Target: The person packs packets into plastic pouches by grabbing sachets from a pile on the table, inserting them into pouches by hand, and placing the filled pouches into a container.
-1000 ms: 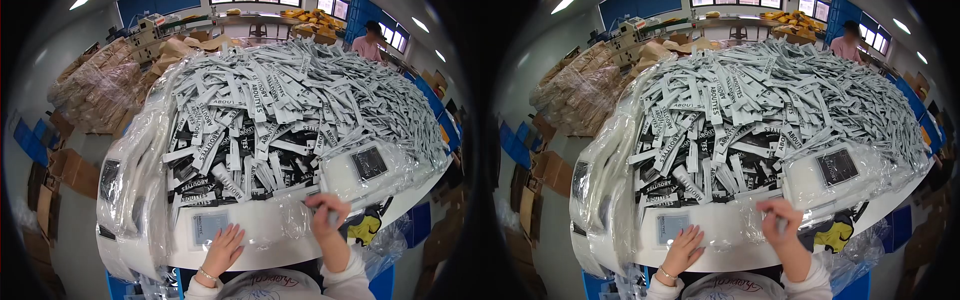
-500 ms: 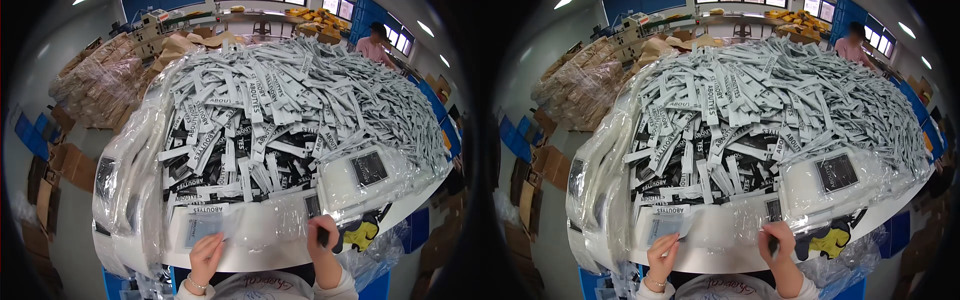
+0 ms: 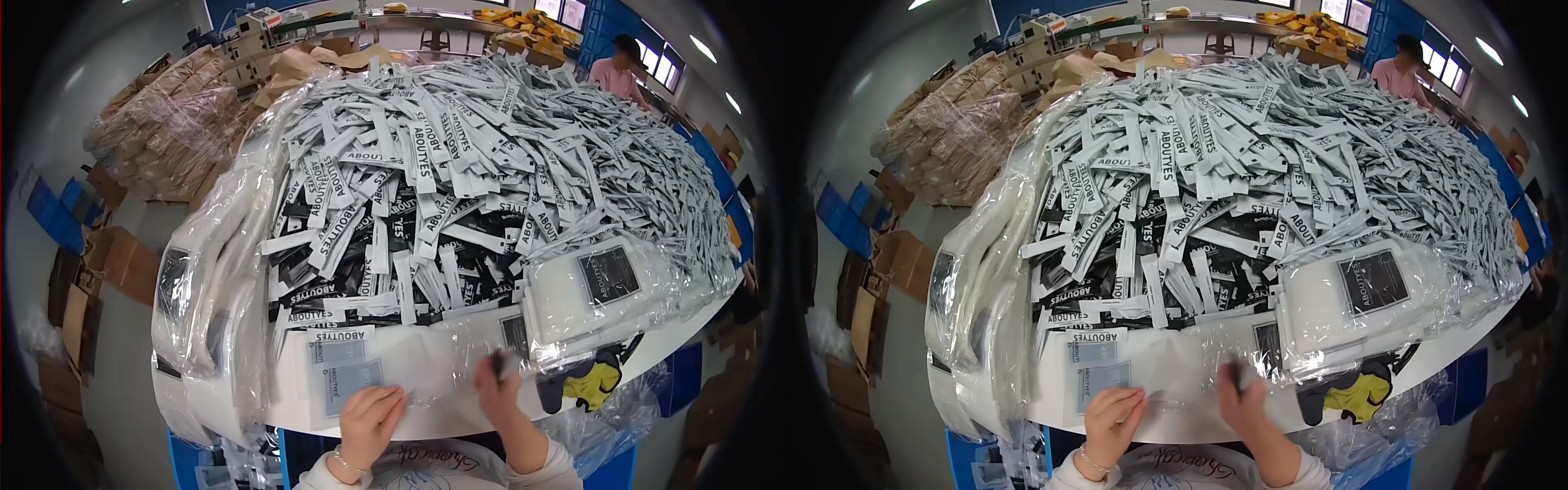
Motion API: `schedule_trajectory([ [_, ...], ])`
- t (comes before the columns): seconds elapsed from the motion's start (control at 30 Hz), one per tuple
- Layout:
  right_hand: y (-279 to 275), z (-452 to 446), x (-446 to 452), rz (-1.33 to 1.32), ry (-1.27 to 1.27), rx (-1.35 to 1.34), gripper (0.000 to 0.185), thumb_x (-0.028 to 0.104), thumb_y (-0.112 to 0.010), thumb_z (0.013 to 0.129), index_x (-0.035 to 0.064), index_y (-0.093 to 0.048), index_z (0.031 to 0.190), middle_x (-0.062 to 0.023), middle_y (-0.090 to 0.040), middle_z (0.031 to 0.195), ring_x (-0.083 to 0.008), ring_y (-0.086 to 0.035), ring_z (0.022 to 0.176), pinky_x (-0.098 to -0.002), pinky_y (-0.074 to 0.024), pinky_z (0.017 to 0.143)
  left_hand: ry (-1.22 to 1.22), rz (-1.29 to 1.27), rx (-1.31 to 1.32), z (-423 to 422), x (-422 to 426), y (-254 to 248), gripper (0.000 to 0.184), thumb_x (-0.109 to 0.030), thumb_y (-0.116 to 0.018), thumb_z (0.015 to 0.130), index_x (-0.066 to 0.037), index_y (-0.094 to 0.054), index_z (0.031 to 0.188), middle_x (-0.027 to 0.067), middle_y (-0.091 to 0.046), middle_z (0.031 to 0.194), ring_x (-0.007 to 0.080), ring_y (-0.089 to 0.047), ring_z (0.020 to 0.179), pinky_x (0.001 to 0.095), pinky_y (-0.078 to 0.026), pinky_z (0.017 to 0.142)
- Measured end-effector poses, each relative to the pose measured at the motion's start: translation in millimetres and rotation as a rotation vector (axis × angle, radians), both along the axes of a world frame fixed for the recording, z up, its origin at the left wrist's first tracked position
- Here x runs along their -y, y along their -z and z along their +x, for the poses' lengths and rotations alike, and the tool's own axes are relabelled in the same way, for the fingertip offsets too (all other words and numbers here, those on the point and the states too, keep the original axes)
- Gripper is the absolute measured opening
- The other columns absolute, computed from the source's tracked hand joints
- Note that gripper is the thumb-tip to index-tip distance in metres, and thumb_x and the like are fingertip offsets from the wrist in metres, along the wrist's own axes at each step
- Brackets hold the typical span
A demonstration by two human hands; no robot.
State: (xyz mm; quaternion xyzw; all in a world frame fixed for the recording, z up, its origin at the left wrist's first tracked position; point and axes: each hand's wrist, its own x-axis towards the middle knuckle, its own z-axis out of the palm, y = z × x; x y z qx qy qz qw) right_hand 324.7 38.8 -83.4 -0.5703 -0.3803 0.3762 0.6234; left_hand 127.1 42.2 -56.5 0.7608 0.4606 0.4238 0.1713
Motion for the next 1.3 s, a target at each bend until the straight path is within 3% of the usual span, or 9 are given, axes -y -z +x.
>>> schedule_trajectory([
  [0.07,-3.2,-13.0,8.6,-0.305,-0.172,-0.018,0.018,0.015,-0.062,0.077,0.0006,-0.056,0.068,0.0014,-0.051,0.059,-0.0046,-0.045,0.052,-0.0227,-0.0337,0.043,0.051,0.119,-0.056,11.0,6.4,3.7,0.022,-0.006,-0.068,0.065,-0.003,-0.063,0.087,0.0045,-0.061,0.088,0.0203,-0.056,0.076,0.0298,-0.045,0.065],
  [0.4,-19.1,-37.8,21.6,-0.212,-0.281,0.365,0.031,0.008,-0.064,0.069,0.0024,-0.054,0.097,-0.0097,-0.062,0.075,-0.019,-0.061,0.065,-0.0286,-0.046,0.058,0.365,0.265,-0.245,0.8,10.2,27.5,0.022,-0.008,-0.061,0.064,-0.005,-0.062,0.086,0.0022,-0.058,0.091,0.0159,-0.053,0.08,0.0274,-0.04,0.065],
  [0.5,-9.6,-37.9,20.4,-0.057,-0.387,0.463,0.019,0.001,-0.066,0.068,0.0021,-0.06,0.087,-0.0091,-0.065,0.079,-0.0193,-0.063,0.074,-0.0281,-0.0483,0.065,0.367,0.19,-0.179,-4.4,-1.8,42.2,0.045,-0.019,-0.07,0.063,-0.006,-0.055,0.103,0.0078,-0.053,0.105,0.0238,-0.051,0.092,0.0387,-0.04,0.078],
  [0.63,-19.5,-34.6,21.3,0.016,-0.506,0.402,0.027,0.0,-0.069,0.063,0.0024,-0.062,0.088,-0.0107,-0.065,0.082,-0.0209,-0.063,0.076,-0.0294,-0.049,0.067,0.076,0.214,-0.091,-1.4,0.3,26.1,0.104,-0.042,-0.079,0.051,-0.012,-0.021,0.132,0.019,-0.03,0.129,0.041,-0.034,0.114,0.0636,-0.014,0.094],
  [1.07,-0.1,-25.4,24.8,0.274,-0.487,0.752,0.034,0.012,-0.075,0.053,0.0056,-0.055,0.08,-0.0073,-0.058,0.069,-0.0232,-0.058,0.059,-0.0321,-0.0442,0.048,0.429,-0.275,0.009,-14.0,1.7,10.3,0.079,-0.023,-0.075,0.056,-0.002,-0.039,0.124,0.0135,-0.047,0.113,0.0296,-0.045,0.101,0.0383,-0.033,0.085],
  [1.17,-19.2,-18.8,28.4,0.08,-0.334,0.227,0.034,0.022,-0.076,0.062,0.004,-0.053,0.079,-0.0086,-0.058,0.076,-0.0182,-0.058,0.063,-0.0311,-0.0438,0.05,0.287,-0.164,-0.088,-13.1,0.3,2.5,0.086,-0.028,-0.075,0.056,0.003,-0.034,0.125,0.0162,-0.044,0.115,0.0308,-0.043,0.101,0.0373,-0.03,0.085],
  [1.2,-7.3,-15.4,26.2,0.17,-0.363,-0.4,0.028,0.022,-0.068,0.074,0.0028,-0.051,0.086,-0.0094,-0.057,0.083,-0.0144,-0.055,0.069,-0.0327,-0.0449,0.06,0.277,-0.16,-0.111,-9.9,-2.2,-1.1,0.089,-0.03,-0.076,0.055,0.004,-0.032,0.125,0.0171,-0.043,0.116,0.0312,-0.042,0.102,0.0378,-0.03,0.085],
  [1.27,-60.3,-25.2,1.8,0.361,-0.337,-0.869,0.016,0.02,-0.058,0.079,0.0067,-0.051,0.085,-0.0046,-0.053,0.072,-0.0155,-0.05,0.062,-0.0349,-0.0427,0.065,0.258,-0.145,-0.155,1.2,-7.8,-7.2,0.096,-0.033,-0.076,0.054,0.007,-0.028,0.126,0.019,-0.04,0.117,0.032,-0.04,0.103,0.0388,-0.028,0.084],
  [1.3,-65.6,-27.3,-1.4,0.321,-0.411,-0.715,0.016,0.017,-0.055,0.081,0.0052,-0.051,0.09,-0.0062,-0.054,0.075,-0.015,-0.05,0.063,-0.0375,-0.0411,0.074,0.275,-0.13,-0.161,5.9,-7.5,-5.9,0.106,-0.035,-0.077,0.05,0.009,-0.02,0.128,0.0209,-0.036,0.119,0.0325,-0.037,0.106,0.0407,-0.026,0.085],
])
